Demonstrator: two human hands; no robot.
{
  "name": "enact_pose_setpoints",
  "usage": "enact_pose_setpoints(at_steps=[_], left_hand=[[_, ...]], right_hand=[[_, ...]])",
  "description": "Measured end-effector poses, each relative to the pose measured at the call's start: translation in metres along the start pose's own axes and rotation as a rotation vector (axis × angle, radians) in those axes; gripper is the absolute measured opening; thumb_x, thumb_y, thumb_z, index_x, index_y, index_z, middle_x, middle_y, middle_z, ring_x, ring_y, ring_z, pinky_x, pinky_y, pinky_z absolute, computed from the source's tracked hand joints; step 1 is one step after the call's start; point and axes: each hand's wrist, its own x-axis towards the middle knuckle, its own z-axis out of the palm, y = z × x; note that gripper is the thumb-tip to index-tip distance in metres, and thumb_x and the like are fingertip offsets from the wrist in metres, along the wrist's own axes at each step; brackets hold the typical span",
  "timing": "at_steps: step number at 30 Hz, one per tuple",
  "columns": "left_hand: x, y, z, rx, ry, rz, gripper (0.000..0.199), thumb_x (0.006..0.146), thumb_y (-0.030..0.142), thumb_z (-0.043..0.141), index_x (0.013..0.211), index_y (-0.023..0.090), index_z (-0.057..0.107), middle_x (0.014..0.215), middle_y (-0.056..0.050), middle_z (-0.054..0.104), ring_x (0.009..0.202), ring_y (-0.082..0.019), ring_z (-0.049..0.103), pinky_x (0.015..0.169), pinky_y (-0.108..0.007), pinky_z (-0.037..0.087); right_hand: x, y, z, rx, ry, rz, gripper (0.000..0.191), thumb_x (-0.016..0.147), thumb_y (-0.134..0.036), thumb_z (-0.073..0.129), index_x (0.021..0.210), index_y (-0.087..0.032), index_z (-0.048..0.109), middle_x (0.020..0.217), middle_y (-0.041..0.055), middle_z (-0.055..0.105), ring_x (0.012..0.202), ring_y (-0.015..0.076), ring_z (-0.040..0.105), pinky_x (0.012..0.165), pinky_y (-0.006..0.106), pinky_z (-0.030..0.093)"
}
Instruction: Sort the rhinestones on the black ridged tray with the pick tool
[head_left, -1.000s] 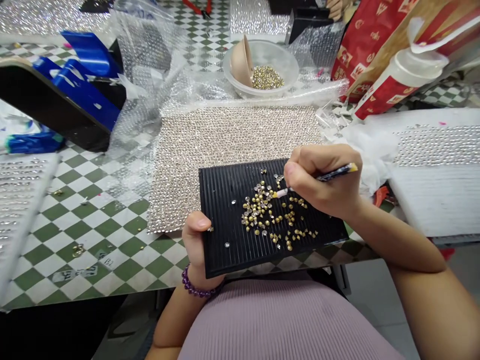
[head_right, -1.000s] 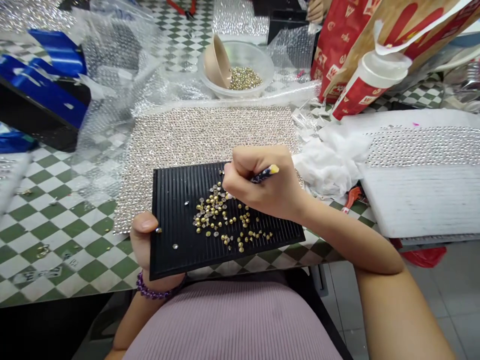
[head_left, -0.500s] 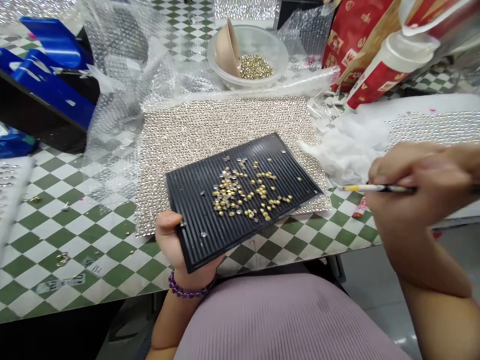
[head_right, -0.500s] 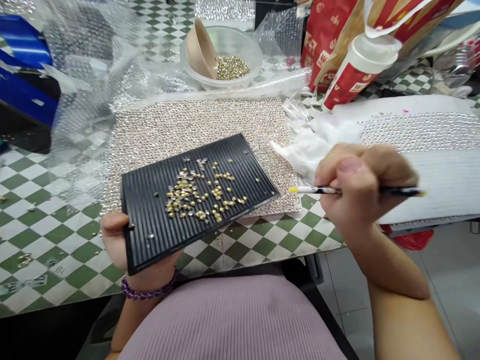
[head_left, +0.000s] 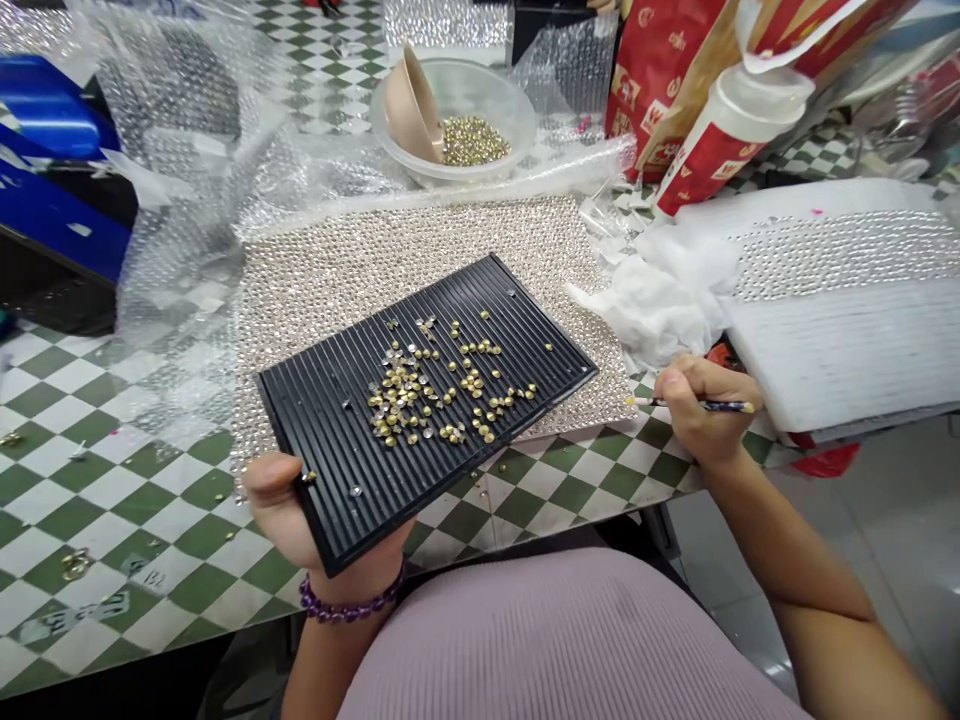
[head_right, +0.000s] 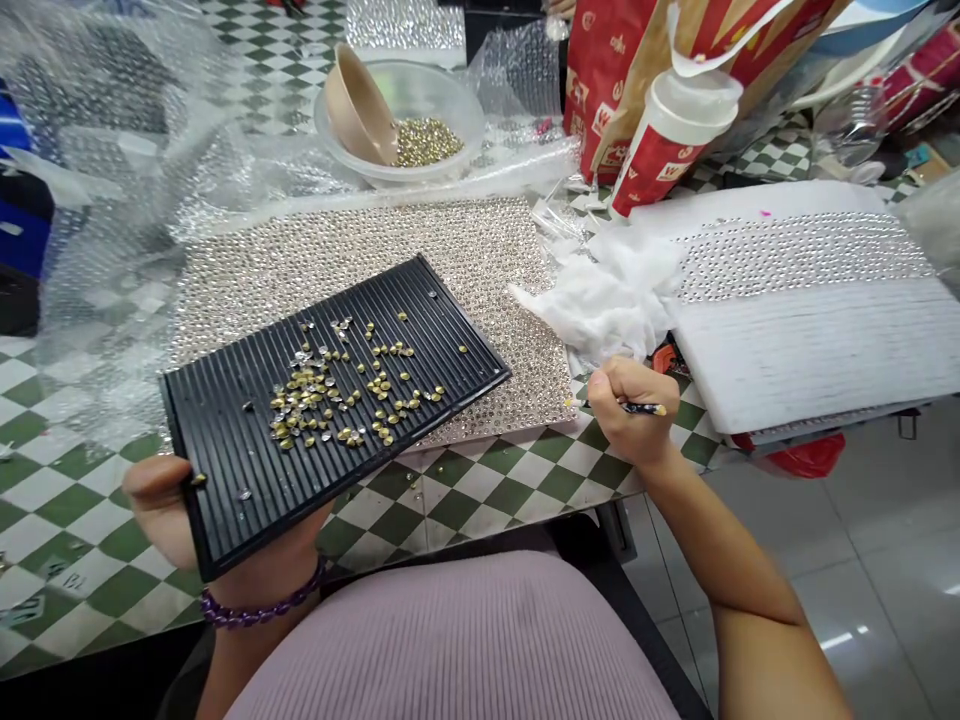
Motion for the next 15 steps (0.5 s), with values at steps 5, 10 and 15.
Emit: enact_pose_setpoints(at_steps=[5, 10, 15], left_hand=[[0.0, -0.001, 0.003, -0.012, 0.021, 0.016, 0.05, 0.072, 0.035, 0.032, 0.111, 0.03, 0.063, 0.106, -0.003, 0.07, 0.109, -0.03, 0.059, 0.096, -0.05, 0.046], [0.0, 0.001, 0.0, 0.03, -0.005, -0.006, 0.047, 0.072, 0.034, 0.035, 0.109, 0.031, 0.064, 0.104, -0.003, 0.07, 0.108, -0.03, 0.06, 0.093, -0.051, 0.048], [0.0, 0.001, -0.01, 0.016, -0.071, -0.03, 0.043, 0.069, 0.033, 0.046, 0.108, 0.031, 0.065, 0.104, -0.002, 0.07, 0.108, -0.031, 0.06, 0.093, -0.051, 0.049]], right_hand=[[0.0, 0.001, 0.0, 0.028, 0.061, -0.049, 0.039, 0.077, -0.005, 0.056, 0.049, -0.018, 0.032, 0.048, -0.0022, 0.046, 0.044, 0.0119, 0.048, 0.044, 0.029, 0.036], [0.001, -0.001, 0.0, 0.034, 0.005, -0.07, 0.038, 0.075, -0.005, 0.057, 0.048, -0.018, 0.034, 0.047, -0.0025, 0.046, 0.043, 0.012, 0.047, 0.043, 0.029, 0.035], [0.001, -0.001, -0.001, 0.041, 0.058, -0.069, 0.039, 0.078, -0.009, 0.056, 0.047, -0.019, 0.034, 0.047, -0.0024, 0.047, 0.042, 0.0121, 0.046, 0.043, 0.03, 0.035]])
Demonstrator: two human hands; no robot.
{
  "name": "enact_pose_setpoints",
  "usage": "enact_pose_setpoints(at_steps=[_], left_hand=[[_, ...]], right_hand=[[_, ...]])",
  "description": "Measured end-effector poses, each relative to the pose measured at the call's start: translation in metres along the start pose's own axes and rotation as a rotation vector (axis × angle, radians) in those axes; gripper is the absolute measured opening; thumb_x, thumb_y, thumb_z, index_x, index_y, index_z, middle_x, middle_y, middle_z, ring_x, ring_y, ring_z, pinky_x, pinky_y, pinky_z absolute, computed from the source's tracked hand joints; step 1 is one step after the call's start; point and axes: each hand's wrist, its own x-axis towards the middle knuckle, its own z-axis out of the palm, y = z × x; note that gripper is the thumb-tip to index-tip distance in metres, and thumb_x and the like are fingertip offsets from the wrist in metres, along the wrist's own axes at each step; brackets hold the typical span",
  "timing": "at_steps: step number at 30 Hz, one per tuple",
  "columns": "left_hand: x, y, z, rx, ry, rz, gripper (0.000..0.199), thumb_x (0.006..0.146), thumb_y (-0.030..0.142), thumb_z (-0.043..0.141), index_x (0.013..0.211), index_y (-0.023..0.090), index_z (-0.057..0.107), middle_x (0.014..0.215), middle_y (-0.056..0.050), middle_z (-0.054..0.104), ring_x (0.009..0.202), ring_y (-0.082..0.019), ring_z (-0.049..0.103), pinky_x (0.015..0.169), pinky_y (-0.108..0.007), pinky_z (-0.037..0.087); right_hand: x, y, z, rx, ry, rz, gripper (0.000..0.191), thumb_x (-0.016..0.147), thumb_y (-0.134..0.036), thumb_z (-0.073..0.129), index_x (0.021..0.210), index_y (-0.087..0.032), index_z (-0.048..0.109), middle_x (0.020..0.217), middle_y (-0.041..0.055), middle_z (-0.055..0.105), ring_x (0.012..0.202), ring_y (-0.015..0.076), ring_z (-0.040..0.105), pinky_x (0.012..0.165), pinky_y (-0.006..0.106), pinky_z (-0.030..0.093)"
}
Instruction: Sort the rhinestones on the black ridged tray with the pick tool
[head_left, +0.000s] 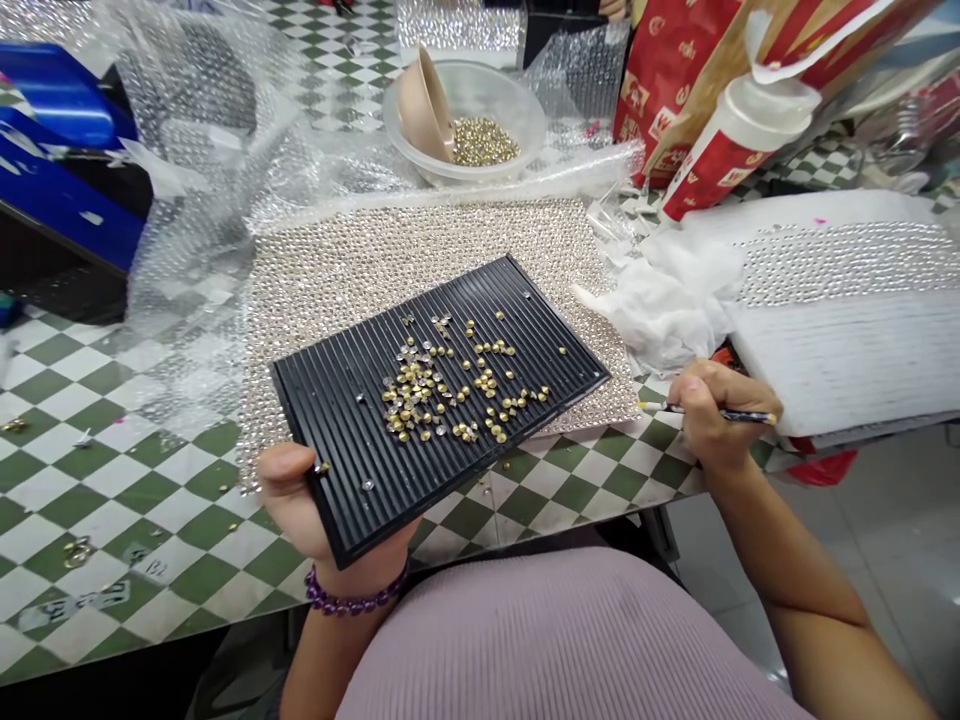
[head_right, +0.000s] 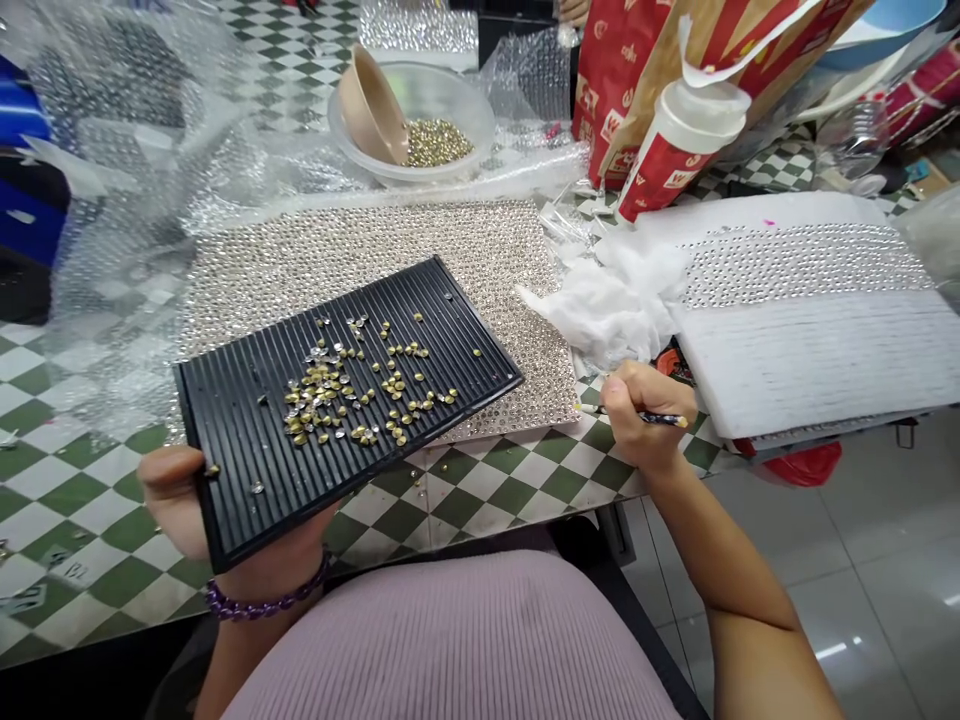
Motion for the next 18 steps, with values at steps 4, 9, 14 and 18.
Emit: enact_pose_setpoints(at_steps=[4, 9, 14, 18], left_hand=[[0.0, 0.0, -0.005, -0.011, -0.02, -0.013, 0.042, 0.069, 0.034, 0.049, 0.108, 0.031, 0.065, 0.104, -0.002, 0.07, 0.108, -0.032, 0.06, 0.094, -0.051, 0.049], [-0.002, 0.0, -0.003, -0.046, -0.035, -0.02, 0.042, 0.069, 0.031, 0.048, 0.109, 0.03, 0.064, 0.104, -0.002, 0.07, 0.109, -0.031, 0.06, 0.092, -0.047, 0.051], [-0.005, 0.0, 0.003, -0.049, -0.047, -0.067, 0.047, 0.067, 0.027, 0.048, 0.111, 0.028, 0.062, 0.104, -0.003, 0.07, 0.106, -0.031, 0.062, 0.093, -0.049, 0.05], [-0.007, -0.001, 0.003, -0.004, -0.05, -0.148, 0.052, 0.063, 0.025, 0.048, 0.113, 0.026, 0.061, 0.101, -0.003, 0.071, 0.094, -0.03, 0.067, 0.092, -0.049, 0.051]], right_hand=[[0.0, 0.0, 0.0, -0.037, -0.077, 0.003, 0.038, 0.074, -0.004, 0.058, 0.048, -0.018, 0.034, 0.048, -0.0025, 0.048, 0.043, 0.0115, 0.047, 0.044, 0.029, 0.036], [-0.002, -0.001, 0.002, 0.011, 0.044, 0.041, 0.039, 0.077, -0.008, 0.056, 0.046, -0.018, 0.035, 0.047, -0.0021, 0.048, 0.041, 0.0115, 0.044, 0.043, 0.03, 0.034], [0.021, -0.015, 0.008, 0.194, 0.222, 0.058, 0.033, 0.073, -0.008, 0.056, 0.045, -0.019, 0.041, 0.042, -0.0013, 0.045, 0.036, 0.0119, 0.041, 0.038, 0.03, 0.028], [0.06, -0.04, 0.025, 0.378, 0.181, 0.12, 0.029, 0.074, -0.013, 0.053, 0.047, -0.019, 0.043, 0.04, -0.0015, 0.041, 0.034, 0.0111, 0.038, 0.035, 0.029, 0.023]])
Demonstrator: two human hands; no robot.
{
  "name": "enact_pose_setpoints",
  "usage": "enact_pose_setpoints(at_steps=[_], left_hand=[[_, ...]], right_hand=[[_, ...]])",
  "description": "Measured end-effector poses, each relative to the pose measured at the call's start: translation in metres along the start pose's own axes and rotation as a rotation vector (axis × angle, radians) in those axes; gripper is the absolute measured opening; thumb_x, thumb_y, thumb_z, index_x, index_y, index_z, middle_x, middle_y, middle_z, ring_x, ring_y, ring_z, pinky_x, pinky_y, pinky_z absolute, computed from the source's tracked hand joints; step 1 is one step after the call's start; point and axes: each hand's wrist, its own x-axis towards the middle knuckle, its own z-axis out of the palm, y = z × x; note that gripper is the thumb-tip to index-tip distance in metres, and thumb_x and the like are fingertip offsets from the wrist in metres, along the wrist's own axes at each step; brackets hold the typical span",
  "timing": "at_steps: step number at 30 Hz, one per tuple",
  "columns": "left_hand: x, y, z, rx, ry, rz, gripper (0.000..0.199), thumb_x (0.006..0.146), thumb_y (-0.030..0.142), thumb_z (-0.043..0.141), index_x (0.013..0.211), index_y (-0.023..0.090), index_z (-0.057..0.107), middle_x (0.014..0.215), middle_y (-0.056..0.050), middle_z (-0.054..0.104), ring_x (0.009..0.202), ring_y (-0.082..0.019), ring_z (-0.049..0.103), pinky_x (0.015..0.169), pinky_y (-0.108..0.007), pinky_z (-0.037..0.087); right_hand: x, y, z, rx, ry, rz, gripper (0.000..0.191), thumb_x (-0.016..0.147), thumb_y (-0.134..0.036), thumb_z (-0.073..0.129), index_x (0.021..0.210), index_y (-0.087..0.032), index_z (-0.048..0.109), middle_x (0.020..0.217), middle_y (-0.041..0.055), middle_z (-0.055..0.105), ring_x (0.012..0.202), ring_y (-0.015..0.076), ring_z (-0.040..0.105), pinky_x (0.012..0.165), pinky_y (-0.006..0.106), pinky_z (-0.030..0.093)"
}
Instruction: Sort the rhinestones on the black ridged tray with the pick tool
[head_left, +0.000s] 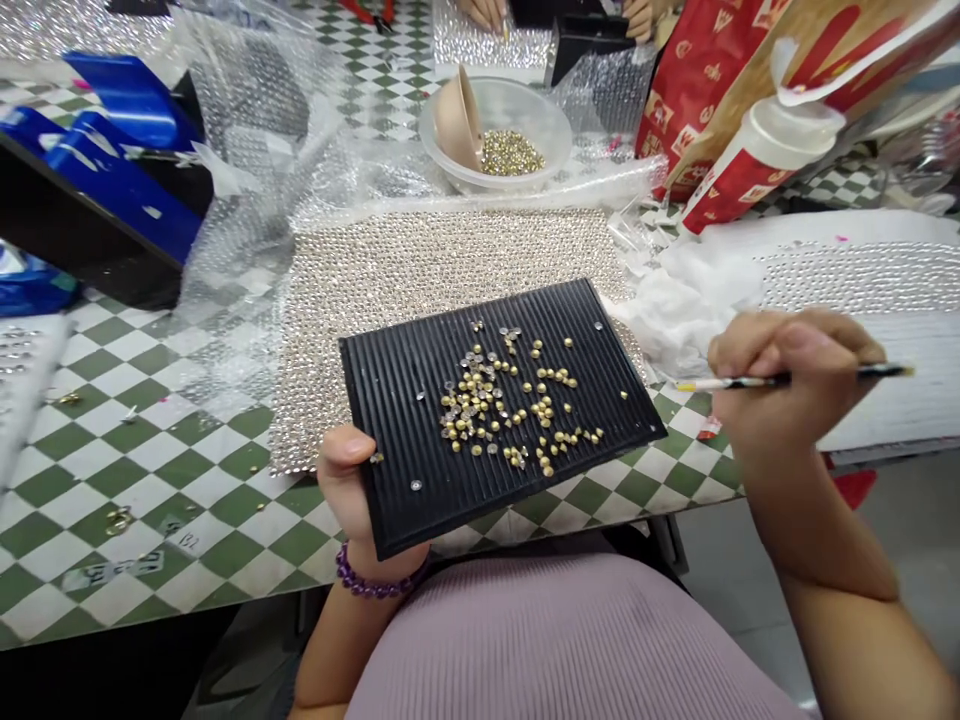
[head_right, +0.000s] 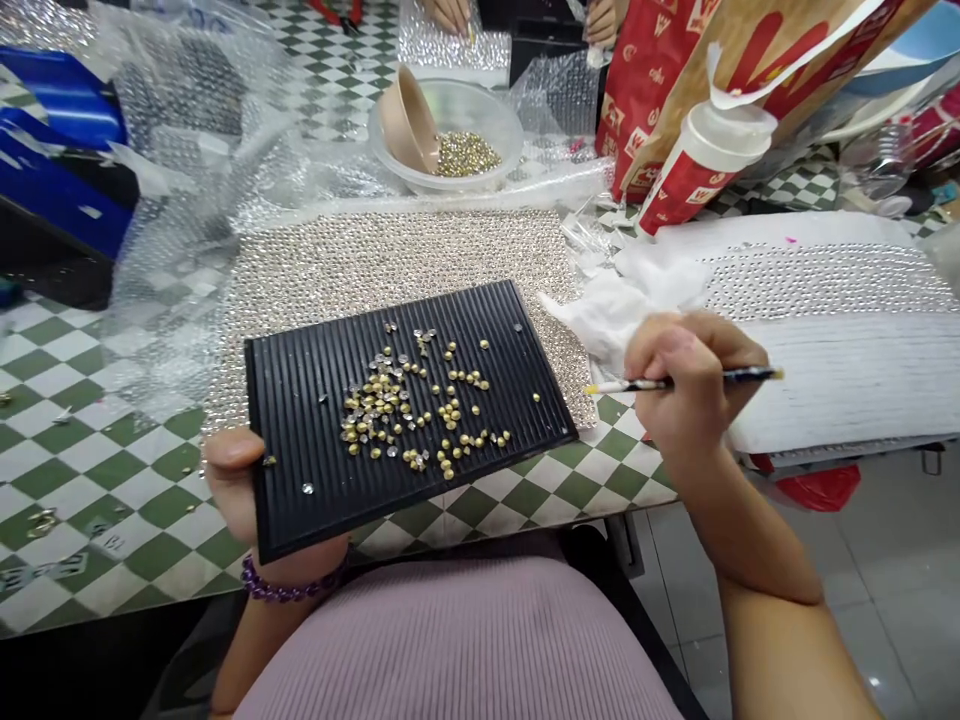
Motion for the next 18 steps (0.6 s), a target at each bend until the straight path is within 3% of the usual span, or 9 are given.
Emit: enact_pose_setpoints(at_steps=[5, 9, 18], left_hand=[[-0.003, -0.002, -0.001, 0.049, -0.013, -0.078, 0.052, 0.063, 0.027, 0.048, 0.113, 0.026, 0.061, 0.098, -0.002, 0.073, 0.096, -0.031, 0.066, 0.089, -0.047, 0.053], [-0.004, -0.004, 0.001, 0.053, -0.033, -0.152, 0.053, 0.062, 0.027, 0.047, 0.113, 0.023, 0.062, 0.1, -0.004, 0.073, 0.101, -0.033, 0.064, 0.091, -0.049, 0.051], [-0.003, -0.006, 0.002, 0.016, -0.031, -0.169, 0.052, 0.062, 0.027, 0.047, 0.11, 0.022, 0.064, 0.101, -0.005, 0.073, 0.104, -0.033, 0.063, 0.092, -0.048, 0.051]], right_hand=[[0.023, -0.01, 0.051, 0.015, -0.319, 0.002, 0.033, 0.078, -0.015, 0.059, 0.049, -0.018, 0.042, 0.046, -0.0038, 0.044, 0.041, 0.007, 0.043, 0.039, 0.024, 0.029], [0.025, -0.01, 0.078, -0.124, -0.416, -0.015, 0.037, 0.077, -0.01, 0.055, 0.049, -0.018, 0.033, 0.048, -0.005, 0.039, 0.045, 0.0063, 0.043, 0.043, 0.023, 0.031], [0.02, 0.0, 0.081, -0.186, -0.453, -0.096, 0.04, 0.075, -0.005, 0.055, 0.049, -0.018, 0.027, 0.048, -0.0051, 0.033, 0.044, 0.0051, 0.035, 0.042, 0.024, 0.027]])
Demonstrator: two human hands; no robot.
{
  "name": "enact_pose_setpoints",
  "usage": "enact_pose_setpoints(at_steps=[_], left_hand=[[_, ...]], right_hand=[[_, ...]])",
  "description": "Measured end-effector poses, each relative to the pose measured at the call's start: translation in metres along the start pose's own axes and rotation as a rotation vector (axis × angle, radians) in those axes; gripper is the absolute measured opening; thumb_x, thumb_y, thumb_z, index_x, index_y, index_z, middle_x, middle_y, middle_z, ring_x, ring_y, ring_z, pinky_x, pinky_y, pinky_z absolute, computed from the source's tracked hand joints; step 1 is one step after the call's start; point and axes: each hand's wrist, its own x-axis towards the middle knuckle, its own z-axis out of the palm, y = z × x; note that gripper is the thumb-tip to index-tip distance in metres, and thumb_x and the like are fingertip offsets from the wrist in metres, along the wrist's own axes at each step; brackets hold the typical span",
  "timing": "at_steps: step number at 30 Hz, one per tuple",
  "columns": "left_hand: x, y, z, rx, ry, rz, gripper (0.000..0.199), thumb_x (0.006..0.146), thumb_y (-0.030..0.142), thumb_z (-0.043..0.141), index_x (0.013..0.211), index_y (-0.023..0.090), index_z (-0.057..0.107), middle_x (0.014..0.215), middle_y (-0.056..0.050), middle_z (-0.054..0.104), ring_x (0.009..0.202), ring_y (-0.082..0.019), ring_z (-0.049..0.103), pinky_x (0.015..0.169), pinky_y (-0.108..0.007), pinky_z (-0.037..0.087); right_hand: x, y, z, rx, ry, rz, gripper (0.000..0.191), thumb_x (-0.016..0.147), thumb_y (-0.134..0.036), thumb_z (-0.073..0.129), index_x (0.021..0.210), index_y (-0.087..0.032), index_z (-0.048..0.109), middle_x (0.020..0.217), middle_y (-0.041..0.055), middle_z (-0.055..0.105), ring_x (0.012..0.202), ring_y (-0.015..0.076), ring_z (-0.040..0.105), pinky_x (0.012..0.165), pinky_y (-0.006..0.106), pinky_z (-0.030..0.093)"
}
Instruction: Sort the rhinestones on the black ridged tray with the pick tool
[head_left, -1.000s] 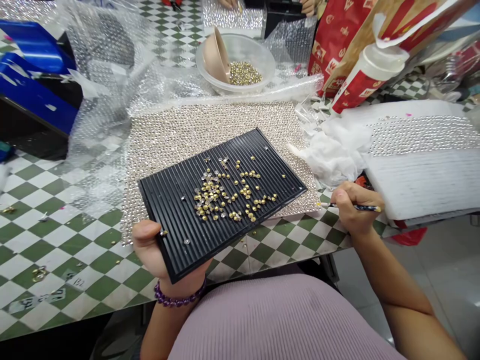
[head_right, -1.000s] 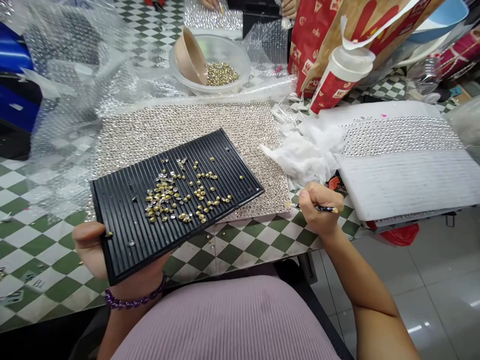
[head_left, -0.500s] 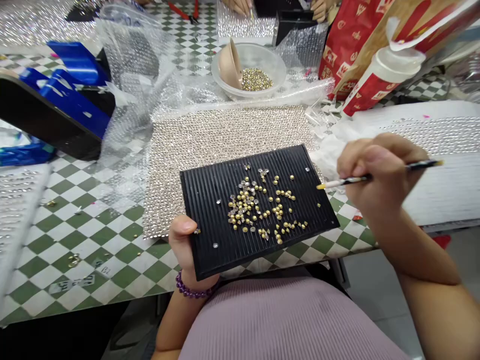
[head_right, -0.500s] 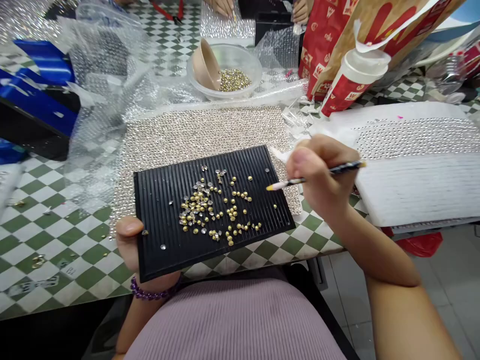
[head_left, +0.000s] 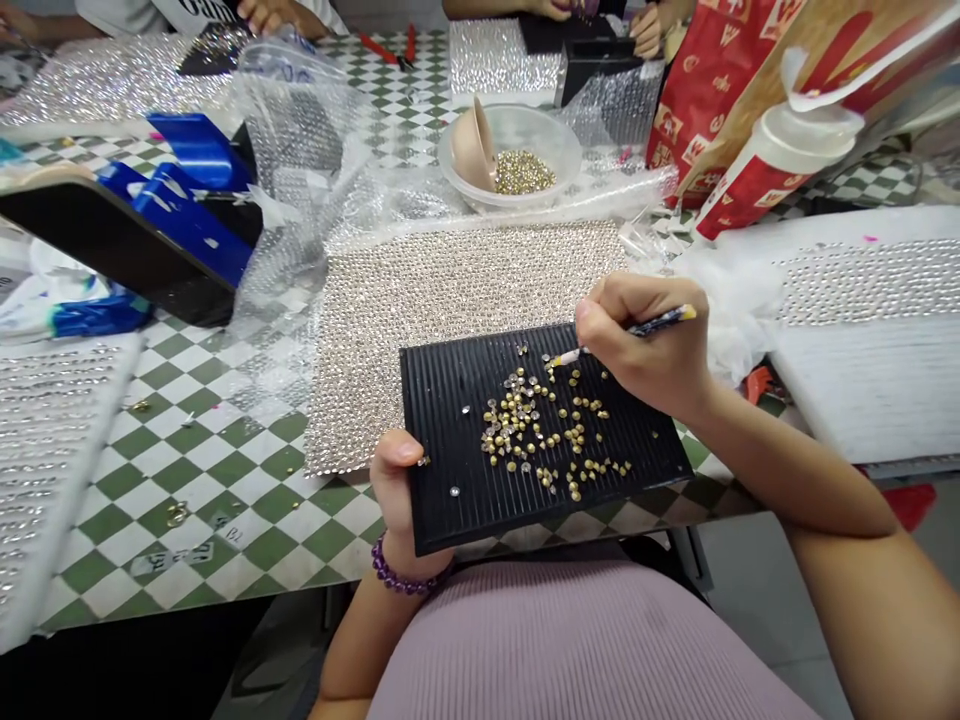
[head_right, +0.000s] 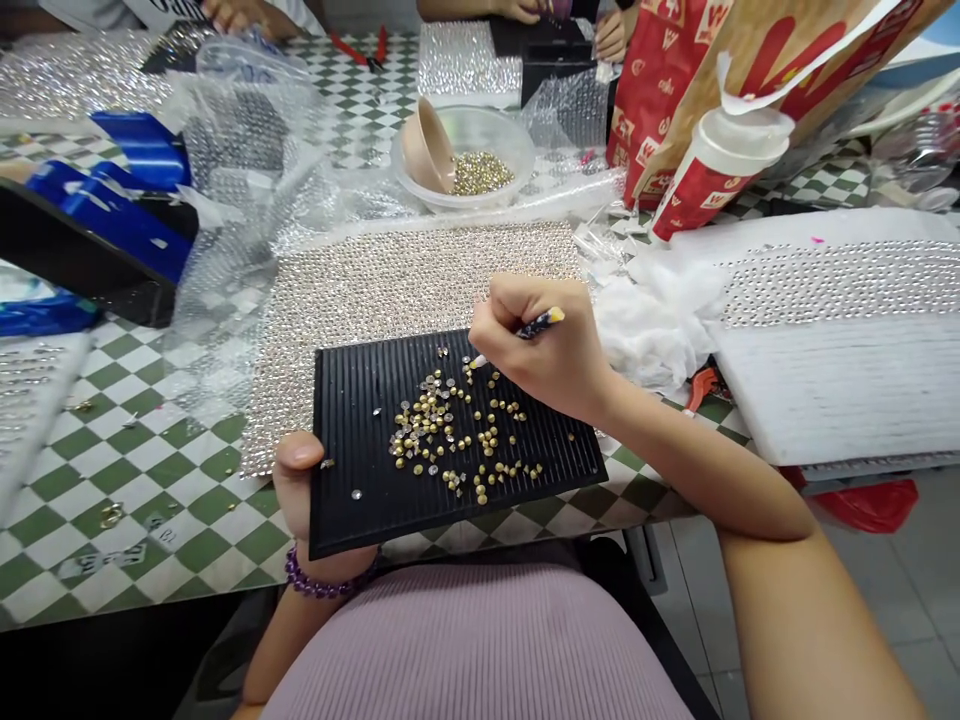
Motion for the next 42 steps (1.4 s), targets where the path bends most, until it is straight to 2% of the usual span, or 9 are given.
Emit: enact_pose_setpoints(at_steps=[2, 6, 10, 12, 14, 19, 30, 37, 42], left_hand=[[0.0, 0.0, -0.001, -0.003, -0.013, 0.004, 0.05, 0.062, 0.027, 0.048, 0.11, 0.021, 0.064, 0.098, -0.005, 0.073, 0.101, -0.033, 0.065, 0.093, -0.048, 0.051], [0.001, 0.001, -0.004, 0.005, -0.044, 0.016, 0.049, 0.064, 0.026, 0.049, 0.11, 0.02, 0.063, 0.098, -0.005, 0.073, 0.097, -0.031, 0.067, 0.094, -0.047, 0.05], [0.002, 0.005, -0.007, 0.009, -0.03, 0.187, 0.048, 0.066, 0.024, 0.047, 0.112, 0.022, 0.062, 0.105, -0.003, 0.071, 0.101, -0.029, 0.065, 0.093, -0.044, 0.051], [0.003, 0.007, -0.007, 0.011, -0.012, 0.259, 0.047, 0.067, 0.023, 0.047, 0.111, 0.023, 0.063, 0.107, -0.002, 0.07, 0.104, -0.028, 0.064, 0.093, -0.043, 0.052], [0.004, 0.008, -0.006, 0.032, -0.001, 0.297, 0.046, 0.067, 0.024, 0.047, 0.11, 0.025, 0.063, 0.108, -0.001, 0.07, 0.107, -0.028, 0.062, 0.092, -0.043, 0.052], [0.005, 0.007, -0.007, 0.123, 0.046, 0.296, 0.042, 0.072, 0.027, 0.047, 0.11, 0.032, 0.063, 0.11, 0.002, 0.069, 0.112, -0.029, 0.059, 0.091, -0.046, 0.054], [0.005, 0.005, -0.006, 0.121, 0.114, 0.266, 0.044, 0.069, 0.032, 0.054, 0.113, 0.033, 0.062, 0.113, 0.002, 0.068, 0.113, -0.03, 0.058, 0.084, -0.042, 0.058], [0.006, 0.004, -0.005, 0.173, 0.106, 0.302, 0.044, 0.071, 0.032, 0.052, 0.114, 0.032, 0.061, 0.112, 0.001, 0.068, 0.112, -0.03, 0.059, 0.082, -0.043, 0.058], [0.006, 0.004, -0.005, 0.176, 0.105, 0.334, 0.044, 0.073, 0.027, 0.05, 0.115, 0.032, 0.06, 0.113, 0.003, 0.067, 0.111, -0.026, 0.06, 0.086, -0.039, 0.057]], right_hand=[[0.001, 0.0, -0.001, 0.039, 0.046, -0.01, 0.039, 0.075, -0.006, 0.054, 0.049, -0.018, 0.028, 0.047, -0.005, 0.035, 0.044, 0.0055, 0.038, 0.042, 0.023, 0.03], [0.002, -0.005, -0.017, 0.228, 0.297, -0.069, 0.034, 0.075, -0.01, 0.053, 0.05, -0.019, 0.032, 0.047, -0.0049, 0.042, 0.041, 0.0059, 0.043, 0.039, 0.022, 0.033], [-0.027, -0.001, -0.049, 0.156, 0.458, -0.124, 0.038, 0.074, -0.017, 0.054, 0.048, -0.019, 0.026, 0.042, -0.0042, 0.041, 0.035, 0.0057, 0.036, 0.033, 0.022, 0.026], [-0.055, 0.008, -0.062, 0.054, 0.452, -0.153, 0.039, 0.073, -0.013, 0.054, 0.047, -0.019, 0.024, 0.042, -0.004, 0.042, 0.036, 0.0071, 0.039, 0.034, 0.024, 0.029], [-0.085, 0.02, -0.069, -0.153, 0.375, -0.039, 0.039, 0.076, -0.009, 0.055, 0.046, -0.019, 0.032, 0.045, -0.0033, 0.045, 0.042, 0.009, 0.045, 0.038, 0.025, 0.032], [-0.127, 0.04, -0.075, -0.218, 0.333, 0.039, 0.041, 0.081, -0.006, 0.053, 0.048, -0.018, 0.031, 0.047, -0.003, 0.044, 0.043, 0.0098, 0.044, 0.042, 0.028, 0.032], [-0.127, 0.041, -0.076, -0.228, 0.161, 0.051, 0.036, 0.074, 0.001, 0.056, 0.052, -0.017, 0.034, 0.051, -0.003, 0.044, 0.046, 0.0079, 0.043, 0.045, 0.026, 0.031], [-0.128, 0.038, -0.077, -0.205, 0.223, 0.037, 0.036, 0.075, 0.002, 0.055, 0.052, -0.016, 0.033, 0.052, -0.0028, 0.046, 0.047, 0.0081, 0.044, 0.047, 0.026, 0.033], [-0.128, 0.038, -0.076, -0.187, 0.141, 0.031, 0.033, 0.073, 0.001, 0.056, 0.052, -0.016, 0.038, 0.052, -0.0022, 0.049, 0.048, 0.0091, 0.047, 0.046, 0.026, 0.035]])
